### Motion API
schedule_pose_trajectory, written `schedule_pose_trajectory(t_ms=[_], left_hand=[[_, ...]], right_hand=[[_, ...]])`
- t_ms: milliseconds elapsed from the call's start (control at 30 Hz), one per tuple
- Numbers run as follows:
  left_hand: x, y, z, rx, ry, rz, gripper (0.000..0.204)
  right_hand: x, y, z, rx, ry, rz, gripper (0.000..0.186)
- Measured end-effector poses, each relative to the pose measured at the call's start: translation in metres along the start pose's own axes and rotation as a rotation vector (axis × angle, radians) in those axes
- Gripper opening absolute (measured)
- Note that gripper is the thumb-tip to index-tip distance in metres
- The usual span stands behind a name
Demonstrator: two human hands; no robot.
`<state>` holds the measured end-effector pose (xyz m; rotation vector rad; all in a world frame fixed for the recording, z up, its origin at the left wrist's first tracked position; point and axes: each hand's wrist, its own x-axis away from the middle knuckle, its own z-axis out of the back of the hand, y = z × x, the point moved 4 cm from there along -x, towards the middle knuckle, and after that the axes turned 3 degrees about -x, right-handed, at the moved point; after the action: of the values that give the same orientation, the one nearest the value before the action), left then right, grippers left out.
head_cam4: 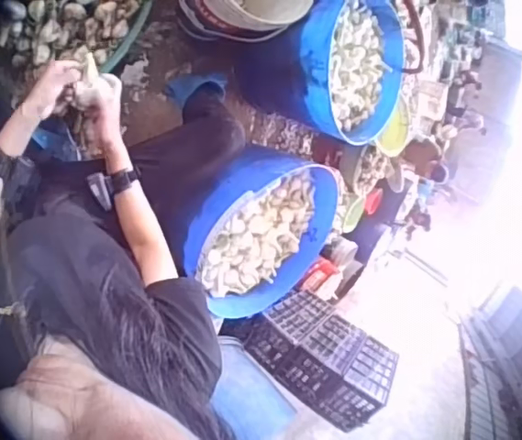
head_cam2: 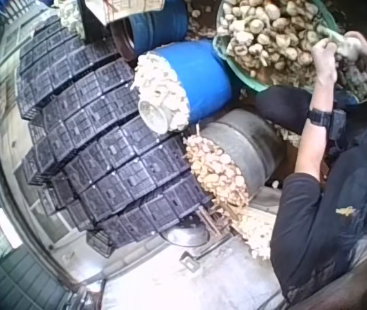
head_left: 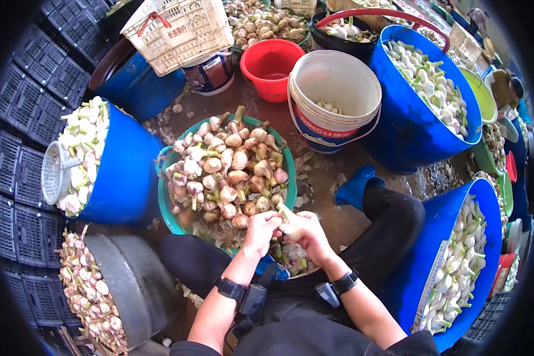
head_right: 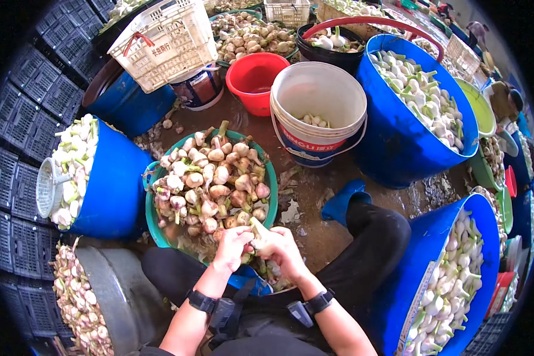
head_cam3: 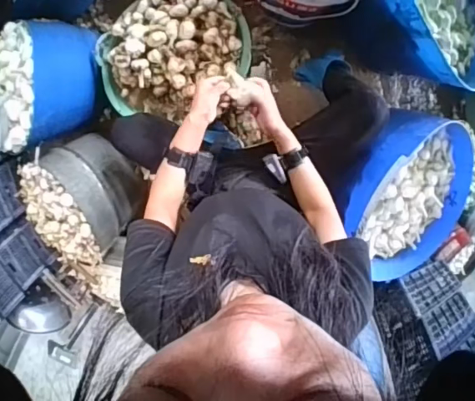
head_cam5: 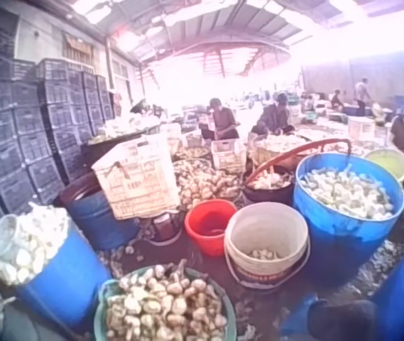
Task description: The person sits on the floor and peels the outer layers of garlic bulbs by hand. They remove the green stems and dry skins, placing the cleaned bulbs into a white bucket. The person occasionally moves a white crate to access more garlic from a green basin.
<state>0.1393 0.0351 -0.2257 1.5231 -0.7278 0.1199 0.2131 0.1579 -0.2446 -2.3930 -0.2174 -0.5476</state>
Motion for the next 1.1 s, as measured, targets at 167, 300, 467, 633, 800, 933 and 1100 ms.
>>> schedule_pose_trajectory(t_ms=[167,300,467,633,800,933,1100], left_hand=[[0.007,-0.004,-0.017,0.152,-0.049,0.013,0.009],[0.013,0.009,-0.022,0.274,-0.164,0.018,0.006],[0.015,-0.010,-0.024,0.097,-0.269,-0.038,0.004],[0.006,-0.014,-0.006,0.507,-0.177,0.102,0.006],[0.010,-0.014,-0.024,0.243,-0.098,-0.046,0.006],[-0.001,-0.032,-0.015,0.122,-0.044,-0.089,0.010],[0.010,-0.033,-0.010,-0.639,-0.163,-0.365,0.019]], right_hand=[[0.006,0.000,-0.008,0.106,-0.127,0.059,0.044],[0.007,-0.006,-0.003,-0.391,-0.364,-0.409,0.044],[0.016,-0.006,0.003,0.308,0.008,-0.045,0.048],[0.015,-0.013,-0.003,0.131,-0.207,-0.040,0.058],[0.013,-0.008,0.009,0.126,-0.102,0.069,0.050],[0.009,-0.015,0.014,0.109,-0.074,0.239,0.037],[0.018,-0.037,0.003,0.483,-0.052,0.272,0.037]])
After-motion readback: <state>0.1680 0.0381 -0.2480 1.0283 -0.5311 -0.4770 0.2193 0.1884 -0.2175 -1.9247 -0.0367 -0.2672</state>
